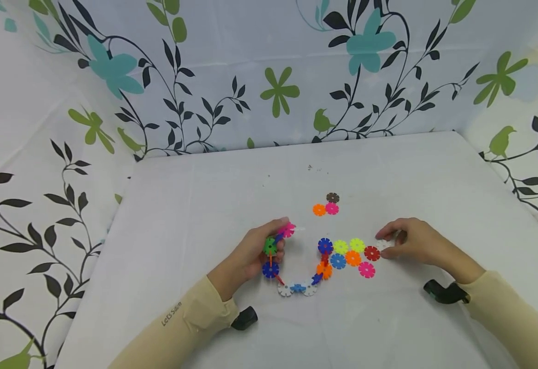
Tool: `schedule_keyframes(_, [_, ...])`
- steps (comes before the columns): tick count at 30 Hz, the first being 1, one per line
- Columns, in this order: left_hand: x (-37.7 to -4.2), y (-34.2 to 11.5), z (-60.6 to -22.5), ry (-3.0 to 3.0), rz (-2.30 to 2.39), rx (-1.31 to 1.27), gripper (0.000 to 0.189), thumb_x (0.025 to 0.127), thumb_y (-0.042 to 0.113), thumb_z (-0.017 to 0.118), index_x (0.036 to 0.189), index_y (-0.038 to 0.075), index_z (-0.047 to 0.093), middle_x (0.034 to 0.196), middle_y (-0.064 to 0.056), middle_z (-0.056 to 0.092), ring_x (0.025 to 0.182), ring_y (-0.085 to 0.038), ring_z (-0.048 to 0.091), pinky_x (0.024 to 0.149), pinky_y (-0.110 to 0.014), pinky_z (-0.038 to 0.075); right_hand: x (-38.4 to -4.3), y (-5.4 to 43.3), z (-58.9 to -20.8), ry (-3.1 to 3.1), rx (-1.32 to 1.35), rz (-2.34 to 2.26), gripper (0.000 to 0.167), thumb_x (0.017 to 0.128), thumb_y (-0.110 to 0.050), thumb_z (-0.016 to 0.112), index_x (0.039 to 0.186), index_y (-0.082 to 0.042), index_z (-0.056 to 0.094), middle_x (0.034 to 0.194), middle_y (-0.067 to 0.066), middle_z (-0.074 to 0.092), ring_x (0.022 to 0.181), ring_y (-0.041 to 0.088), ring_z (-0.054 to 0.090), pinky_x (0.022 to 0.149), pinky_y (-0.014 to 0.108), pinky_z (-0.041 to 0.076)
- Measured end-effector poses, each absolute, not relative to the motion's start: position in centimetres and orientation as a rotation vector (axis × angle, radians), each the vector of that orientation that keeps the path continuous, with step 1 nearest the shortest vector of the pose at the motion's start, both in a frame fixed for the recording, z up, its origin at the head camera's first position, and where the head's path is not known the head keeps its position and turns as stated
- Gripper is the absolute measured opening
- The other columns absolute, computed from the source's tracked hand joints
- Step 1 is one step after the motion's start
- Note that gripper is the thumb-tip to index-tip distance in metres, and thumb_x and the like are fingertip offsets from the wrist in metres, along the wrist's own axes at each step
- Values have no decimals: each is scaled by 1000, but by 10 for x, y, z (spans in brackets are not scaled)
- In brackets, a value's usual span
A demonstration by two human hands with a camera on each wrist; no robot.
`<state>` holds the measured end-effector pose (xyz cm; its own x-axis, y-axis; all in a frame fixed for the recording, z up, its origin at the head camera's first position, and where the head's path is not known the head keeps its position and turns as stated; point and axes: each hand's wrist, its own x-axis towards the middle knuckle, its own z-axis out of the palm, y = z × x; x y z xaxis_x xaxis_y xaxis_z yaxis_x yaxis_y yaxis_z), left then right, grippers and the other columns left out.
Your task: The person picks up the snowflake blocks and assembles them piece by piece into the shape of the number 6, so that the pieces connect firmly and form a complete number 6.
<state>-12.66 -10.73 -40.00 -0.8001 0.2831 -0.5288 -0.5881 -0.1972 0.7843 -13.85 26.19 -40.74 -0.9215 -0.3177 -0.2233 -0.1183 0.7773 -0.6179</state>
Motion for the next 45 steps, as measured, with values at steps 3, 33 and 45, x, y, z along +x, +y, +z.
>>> schedule_keyframes(3, [-126, -107, -400, 1524, 2029, -343, 37, 93, 38, 71, 116, 10, 64, 65, 1, 50, 56, -13, 45, 58, -23, 44, -139, 262, -403, 2641, -317, -835, 36, 77, -25, 89, 106, -9, 74, 93, 0, 64, 82, 21, 55, 65, 31, 50])
schedule_keyframes(33, [-113, -96, -393, 1673, 1945, -75, 34, 95, 29, 71, 115, 3, 68, 70, -1, 48, 61, -15, 44, 59, -23, 42, -133, 212, -381, 2433, -591, -1356, 23, 91, -16, 77, 109, -3, 73, 96, 3, 74, 84, 17, 74, 75, 32, 60])
schedule_keyframes(45, [-109, -92, -386, 1744, 1951, 60, 36, 96, 27, 71, 119, 0, 68, 70, -2, 49, 62, -17, 44, 60, -25, 41, -126, 174, -380, 2379, -546, -1642, 22, 92, -13, 76, 106, 3, 69, 92, 7, 75, 84, 20, 75, 78, 29, 59])
